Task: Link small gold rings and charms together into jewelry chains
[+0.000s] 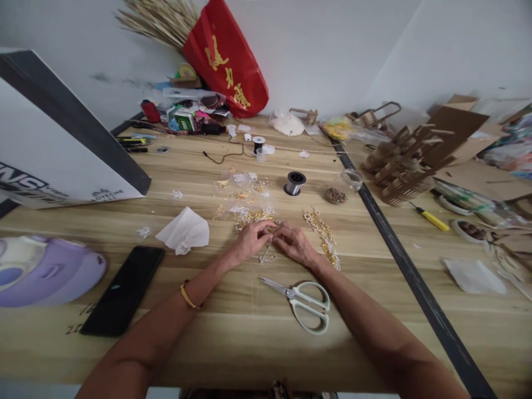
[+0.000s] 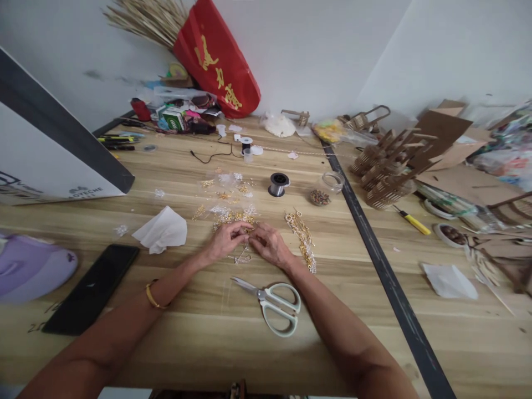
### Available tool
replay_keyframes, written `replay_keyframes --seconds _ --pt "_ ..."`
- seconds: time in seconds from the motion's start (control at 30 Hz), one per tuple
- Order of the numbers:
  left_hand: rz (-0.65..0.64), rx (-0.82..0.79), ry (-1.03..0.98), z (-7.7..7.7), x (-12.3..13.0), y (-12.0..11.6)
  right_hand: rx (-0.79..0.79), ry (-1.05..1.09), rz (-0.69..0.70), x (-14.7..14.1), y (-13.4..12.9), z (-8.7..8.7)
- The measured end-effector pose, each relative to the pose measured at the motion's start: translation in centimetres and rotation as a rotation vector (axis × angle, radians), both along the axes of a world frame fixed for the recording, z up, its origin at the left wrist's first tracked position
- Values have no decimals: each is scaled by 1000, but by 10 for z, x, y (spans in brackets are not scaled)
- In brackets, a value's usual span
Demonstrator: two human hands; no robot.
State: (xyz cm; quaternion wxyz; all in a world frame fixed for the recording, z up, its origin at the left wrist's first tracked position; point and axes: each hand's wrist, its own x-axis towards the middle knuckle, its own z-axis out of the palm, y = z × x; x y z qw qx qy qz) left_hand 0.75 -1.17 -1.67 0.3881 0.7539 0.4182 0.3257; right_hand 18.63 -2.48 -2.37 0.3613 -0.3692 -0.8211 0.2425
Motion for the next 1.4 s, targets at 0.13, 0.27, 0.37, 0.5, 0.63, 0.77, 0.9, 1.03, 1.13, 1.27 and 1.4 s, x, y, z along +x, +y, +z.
replay_keyframes --seconds 0.13,0.27,0.37,0.5,0.63,0.77,0.9,1.03,1.13,1.27,1.4 --pt "14 -11 -22 3 0 -1 -73 36 -14 0 -1 2" --pt "53 -121 -125 -1 0 2 -217 147 -89 2 -2 2" --pt "-18 -251 -163 -6 1 5 -303 222 -98 3 -2 2" --pt "-176 -355 -120 -6 0 4 -363 298 -116 3 -1 4" --pt "-241 -464 -110 0 -2 1 -390 387 -163 4 1 6" --pt "-303 -518 -91 9 -5 1 -397 463 -186 7 5 4" --pt "-342 -564 -125 18 -9 3 -430 568 -219 11 11 -2" --pt "-330 -591 -171 24 -13 3 -438 618 -265 14 14 -5" --pt "-321 -587 -183 27 -15 4 -430 627 -271 15 15 -6" --pt "-307 -557 -164 30 -17 5 -425 616 -291 15 16 -8" --pt "-310 -498 -142 33 -21 8 -433 621 -306 16 17 -9"
